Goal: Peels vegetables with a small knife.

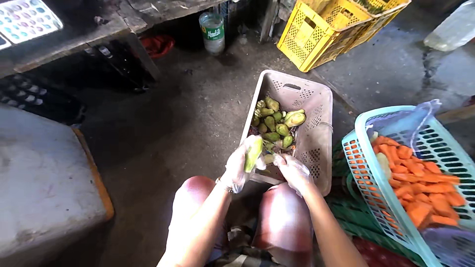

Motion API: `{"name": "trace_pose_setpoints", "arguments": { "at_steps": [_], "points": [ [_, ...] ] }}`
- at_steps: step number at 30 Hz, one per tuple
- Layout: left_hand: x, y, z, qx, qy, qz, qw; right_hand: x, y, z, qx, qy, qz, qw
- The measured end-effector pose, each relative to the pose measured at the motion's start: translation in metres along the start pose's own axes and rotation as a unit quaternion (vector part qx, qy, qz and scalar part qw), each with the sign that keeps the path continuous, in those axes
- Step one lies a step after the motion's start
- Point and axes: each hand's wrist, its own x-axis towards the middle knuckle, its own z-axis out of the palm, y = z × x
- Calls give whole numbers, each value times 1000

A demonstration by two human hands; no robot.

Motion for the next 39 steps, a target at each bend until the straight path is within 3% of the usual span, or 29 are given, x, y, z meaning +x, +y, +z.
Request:
{"name": "trace_pose_setpoints", "arguments": {
  "at_steps": [3,7,11,16,20,27,33,39],
  "points": [
    [0,7,0,-108,-50,-26,993,-19,4,4,63,94,-43,993],
    [5,9,-7,-190,-111,0,976,-43,15,39,112,288,-255,916],
    [11,9,-11,-248,-63,-6,967,-60,7,67,70,315,-324,889],
    [11,5,-17,-310,-65,0,948,-69,-13,73,27,293,-285,912],
    [12,1,-28,-354,-133,-25,925,-74,-23,74,31,263,-269,926],
    [13,0,-28,-397,-128,-28,908,-77,-30,73,28,238,-249,938],
    [17,-6,-37,-447,-201,-13,871,-77,-38,72,30,206,-228,951],
    [9,-3,-27,-358,-136,27,923,-69,-44,59,11,139,-189,972]
  ]
}}
